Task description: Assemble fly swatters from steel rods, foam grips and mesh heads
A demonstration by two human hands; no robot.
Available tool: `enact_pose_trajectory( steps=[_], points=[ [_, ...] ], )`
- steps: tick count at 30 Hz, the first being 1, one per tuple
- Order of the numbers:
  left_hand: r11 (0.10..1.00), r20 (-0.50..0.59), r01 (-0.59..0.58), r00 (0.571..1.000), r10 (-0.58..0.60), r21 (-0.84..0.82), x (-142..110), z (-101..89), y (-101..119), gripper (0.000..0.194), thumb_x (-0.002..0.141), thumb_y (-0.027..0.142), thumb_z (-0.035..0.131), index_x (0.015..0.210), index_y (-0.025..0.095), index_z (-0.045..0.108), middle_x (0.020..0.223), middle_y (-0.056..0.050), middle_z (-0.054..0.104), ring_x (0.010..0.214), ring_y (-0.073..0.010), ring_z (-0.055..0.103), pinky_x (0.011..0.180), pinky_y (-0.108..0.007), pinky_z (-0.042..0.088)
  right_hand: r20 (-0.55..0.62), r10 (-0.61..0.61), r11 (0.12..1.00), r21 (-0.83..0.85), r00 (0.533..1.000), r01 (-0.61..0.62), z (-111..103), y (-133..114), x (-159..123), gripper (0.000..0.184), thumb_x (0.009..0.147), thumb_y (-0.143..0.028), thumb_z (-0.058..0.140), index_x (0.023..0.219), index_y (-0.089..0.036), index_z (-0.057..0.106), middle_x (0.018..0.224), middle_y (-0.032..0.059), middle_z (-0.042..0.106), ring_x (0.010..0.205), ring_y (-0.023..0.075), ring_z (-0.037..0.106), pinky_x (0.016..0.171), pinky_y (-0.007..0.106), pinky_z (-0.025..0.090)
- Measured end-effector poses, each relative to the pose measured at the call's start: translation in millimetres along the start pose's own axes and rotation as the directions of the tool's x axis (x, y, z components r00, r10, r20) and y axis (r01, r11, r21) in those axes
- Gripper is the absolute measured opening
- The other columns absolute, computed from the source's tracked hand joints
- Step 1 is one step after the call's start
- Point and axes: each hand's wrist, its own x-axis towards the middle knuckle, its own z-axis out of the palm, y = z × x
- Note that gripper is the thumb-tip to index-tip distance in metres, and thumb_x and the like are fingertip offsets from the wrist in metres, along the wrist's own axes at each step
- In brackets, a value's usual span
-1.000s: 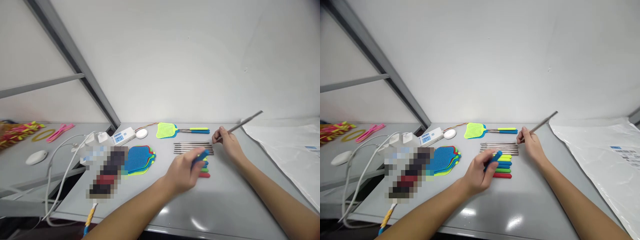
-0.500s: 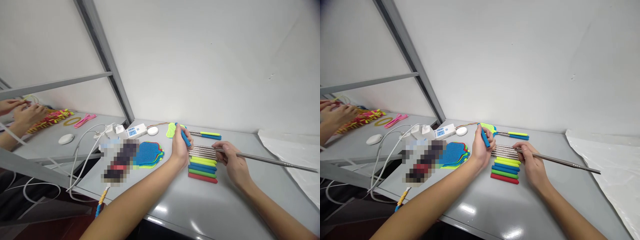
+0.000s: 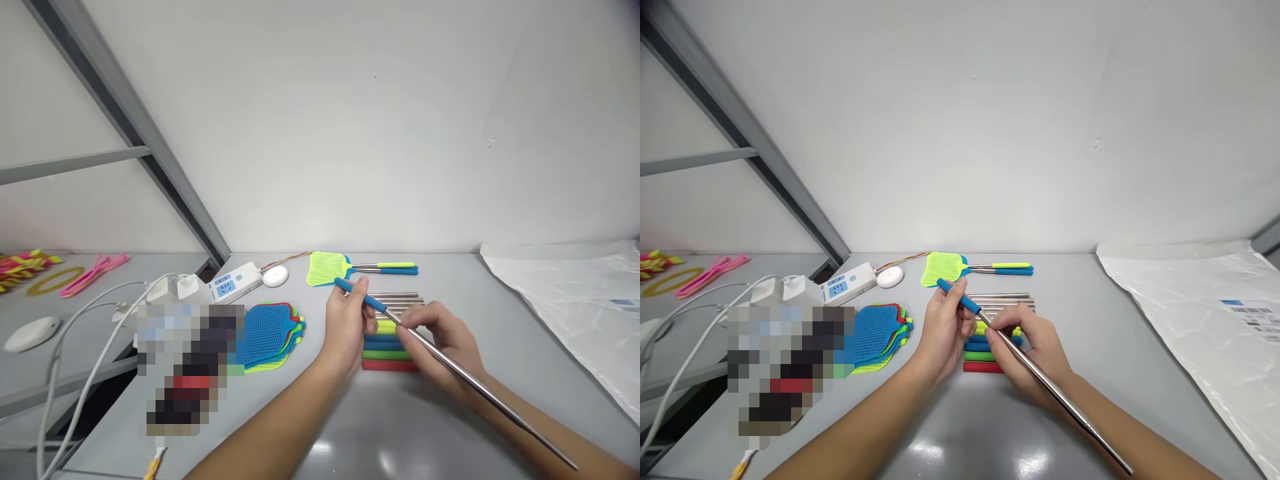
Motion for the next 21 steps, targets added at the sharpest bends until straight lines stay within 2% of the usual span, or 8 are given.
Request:
enact_pose_trajectory(
  steps=[5,10,13,17,19,21],
  points=[
    [0.997,0.068,0.072,0.995,-0.071,-0.01,-1.1,0.6,5.1,0.038,0.078,0.05,0.065,0.073,0.021,0.041,0.045,0.008,0.042,0.035,-0.0068,0.036,0.039,-0.02,0.029,-0.011,-0.124,0.991,-0.047,0.992,0.123,0.9,-4.1,2.5,0.017,0.081,-0.014,0.06,0.086,-0.027,0.05,0.069,-0.002,0.064,0.061,0.015,0.062,0.057,0.029,0.049],
    [0.996,0.097,0.077,0.993,-0.074,-0.032,-2.1,2.6,1.7,0.05,0.08,0.058,0.059,0.058,0.02,0.034,0.042,0.008,0.029,0.037,-0.0043,0.024,0.038,-0.019,0.02,0.027,-0.283,0.94,-0.19,0.959,0.283,2.1,-2.4,3.9,0.016,0.08,-0.014,0.059,0.085,-0.028,0.052,0.069,-0.0003,0.069,0.062,0.0169,0.067,0.055,0.029,0.052],
    [0.998,0.091,0.063,0.994,-0.062,-0.009,-2.0,2.6,-0.6,0.052,0.082,0.055,0.057,0.054,0.02,0.03,0.042,0.008,0.026,0.038,-0.0037,0.021,0.039,-0.019,0.017,0.06,-0.278,0.927,-0.244,0.959,0.284,0.1,-3.1,6.4,0.015,0.08,-0.014,0.059,0.08,-0.028,0.054,0.067,-0.0006,0.068,0.059,0.0155,0.065,0.053,0.028,0.049],
    [0.998,0.085,0.069,0.994,-0.068,0.0,-2.5,2.5,-1.7,0.048,0.085,0.048,0.056,0.054,0.019,0.032,0.043,0.008,0.025,0.039,-0.0041,0.019,0.039,-0.019,0.016,0.177,-0.244,0.884,-0.364,0.953,0.294,-3.7,-5.4,11.4,0.019,0.082,-0.019,0.059,0.065,-0.026,0.055,0.06,-0.0002,0.065,0.051,0.0137,0.059,0.044,0.024,0.039],
    [0.996,0.099,0.084,0.992,-0.083,-0.008,-4.5,3.7,-2.6,0.047,0.086,0.046,0.054,0.055,0.019,0.032,0.043,0.008,0.025,0.04,-0.0046,0.02,0.039,-0.019,0.017,0.209,-0.226,0.867,-0.401,0.951,0.294,-4.4,-4.2,11.7,0.018,0.084,-0.023,0.059,0.066,-0.026,0.057,0.059,0.0001,0.064,0.051,0.0138,0.059,0.043,0.024,0.036],
    [0.993,0.125,0.117,0.985,-0.115,-0.006,-7.8,5.8,-4.4,0.046,0.086,0.046,0.053,0.055,0.019,0.033,0.045,0.007,0.026,0.04,-0.0049,0.023,0.039,-0.019,0.019,0.187,-0.223,0.88,-0.384,0.957,0.281,-4.1,-1.3,9.8,0.012,0.084,-0.024,0.059,0.073,-0.028,0.061,0.064,-0.0002,0.067,0.055,0.0142,0.061,0.046,0.024,0.039]
  ],
)
